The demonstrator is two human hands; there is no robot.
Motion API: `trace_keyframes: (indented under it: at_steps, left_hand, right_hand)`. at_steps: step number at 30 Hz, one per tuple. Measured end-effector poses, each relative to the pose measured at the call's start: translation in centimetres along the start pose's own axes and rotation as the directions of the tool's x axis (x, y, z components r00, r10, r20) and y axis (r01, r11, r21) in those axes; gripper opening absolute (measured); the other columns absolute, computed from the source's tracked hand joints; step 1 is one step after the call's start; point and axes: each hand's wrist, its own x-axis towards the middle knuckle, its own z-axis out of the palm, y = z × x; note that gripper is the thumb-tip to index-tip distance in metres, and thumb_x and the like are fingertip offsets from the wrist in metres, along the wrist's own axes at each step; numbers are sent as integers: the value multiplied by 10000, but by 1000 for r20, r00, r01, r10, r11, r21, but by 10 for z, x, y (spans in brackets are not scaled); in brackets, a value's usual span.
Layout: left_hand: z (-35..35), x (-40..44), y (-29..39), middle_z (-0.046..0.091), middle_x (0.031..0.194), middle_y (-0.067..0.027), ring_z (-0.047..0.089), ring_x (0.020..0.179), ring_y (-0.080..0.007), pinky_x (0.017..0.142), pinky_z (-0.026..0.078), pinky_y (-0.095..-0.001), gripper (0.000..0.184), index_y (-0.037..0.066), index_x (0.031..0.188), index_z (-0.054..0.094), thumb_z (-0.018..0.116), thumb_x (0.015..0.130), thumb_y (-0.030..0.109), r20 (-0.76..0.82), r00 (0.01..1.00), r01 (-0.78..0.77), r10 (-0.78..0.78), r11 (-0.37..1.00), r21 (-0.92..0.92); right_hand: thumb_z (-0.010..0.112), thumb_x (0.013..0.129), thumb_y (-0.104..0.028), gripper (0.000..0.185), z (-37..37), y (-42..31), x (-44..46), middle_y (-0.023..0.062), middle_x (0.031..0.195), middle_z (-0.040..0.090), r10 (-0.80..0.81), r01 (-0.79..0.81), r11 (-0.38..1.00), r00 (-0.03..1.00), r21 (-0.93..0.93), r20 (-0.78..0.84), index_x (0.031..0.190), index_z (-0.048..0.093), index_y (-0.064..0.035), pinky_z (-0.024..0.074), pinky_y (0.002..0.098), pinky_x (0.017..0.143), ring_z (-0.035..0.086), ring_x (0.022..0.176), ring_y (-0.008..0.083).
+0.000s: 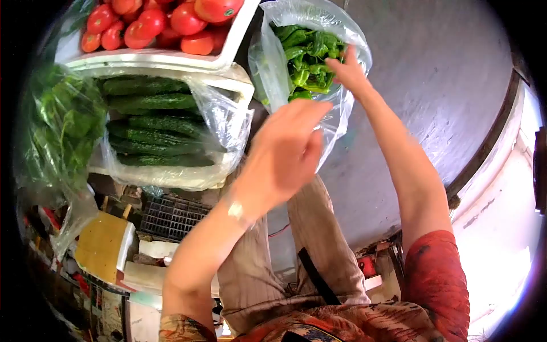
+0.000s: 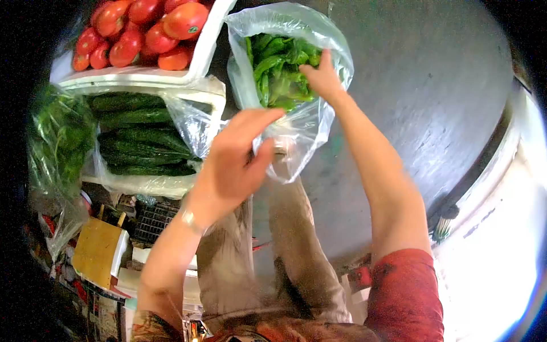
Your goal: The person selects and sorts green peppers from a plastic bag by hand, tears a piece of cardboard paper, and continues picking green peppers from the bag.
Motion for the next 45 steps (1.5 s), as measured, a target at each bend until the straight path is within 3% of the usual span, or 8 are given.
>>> trace_keyframes:
  at_steps: [4, 10, 12, 13, 20, 32, 36, 45]
  left_hand:
    - [67, 68, -85, 470, 1403, -218, 463, 1290, -367, 1095, 365, -406, 546, 5, 1358, 464, 581, 852, 175, 164, 974, 145, -157, 986, 83]
    - [21, 151, -152, 272, 1539, -226, 308, 1406, -368, 1127, 308, -399, 824, 76, 1524, 191, 626, 828, 142, -227, 970, -14, 92, 946, 325]
    - [8, 156, -111, 238, 1505, -328, 194, 1431, -429, 1181, 190, -379, 858, 31, 1524, 107, 554, 797, 120, -176, 968, 199, -176, 972, 122]
    - [19, 160, -130, 275, 1484, -329, 248, 1410, -422, 1177, 204, -387, 834, -2, 1513, 114, 540, 802, 91, -243, 966, 6, 89, 931, 366]
    - [40, 76, -61, 438, 1463, -152, 486, 1287, -230, 984, 445, -324, 530, 38, 1419, 431, 566, 907, 52, -142, 981, 129, -131, 991, -21]
    - [77, -13, -32, 605, 1227, -171, 615, 1104, -276, 938, 478, -347, 425, -6, 1291, 553, 514, 874, -76, -101, 874, 308, -475, 703, -641]
    - [66, 12, -43, 605, 1198, -208, 571, 1158, -380, 985, 444, -448, 457, -12, 1262, 559, 557, 812, -91, -161, 982, -129, 94, 966, -224]
    - [58, -10, -90, 392, 1456, -231, 603, 1135, -198, 567, 485, -212, 778, 142, 1545, 108, 578, 928, 74, -25, 671, 703, -741, 646, -298]
  right_hand:
    - [698, 805, -374, 955, -57, 25, 39, 320, 1472, 266, -434, 356, 872, 880, -337, -194, 1485, 169, 38, 289, 435, 1132, 276, 1387, 420]
    - [682, 835, -317, 705, -100, 24, 62, 256, 1415, 399, -570, 427, 692, 818, -581, -77, 1423, 395, -56, 380, 427, 1063, 433, 1297, 371]
    - [661, 850, -184, 743, -112, 12, 79, 242, 1295, 530, -861, 442, 373, 492, -815, -127, 1458, 287, 20, 457, 344, 981, 555, 1168, 304]
    - [667, 848, -213, 847, -113, -1, 73, 279, 1408, 425, -581, 385, 753, 770, -534, -264, 1507, 180, 1, 371, 378, 1082, 465, 1288, 355]
    - [647, 865, -232, 426, -70, -23, 1, 192, 1241, 562, -472, 455, 881, 856, -129, -209, 1252, 559, -76, 454, 422, 959, 572, 1135, 321]
    - [667, 801, -487, 601, 47, 6, 73, 163, 1168, 578, -298, 125, 558, 953, -820, -58, 1232, 567, -81, 347, 499, 980, 504, 1147, 368]
    - [649, 785, -235, 404, 71, 22, 34, 198, 1090, 521, -469, 290, 723, 872, -628, -137, 1121, 548, -34, 461, 515, 856, 498, 1030, 418]
    - [578, 812, -133, 468, 77, 34, 18, 254, 1231, 451, -319, 252, 914, 931, -319, -180, 1263, 530, -16, 471, 494, 891, 513, 1049, 428]
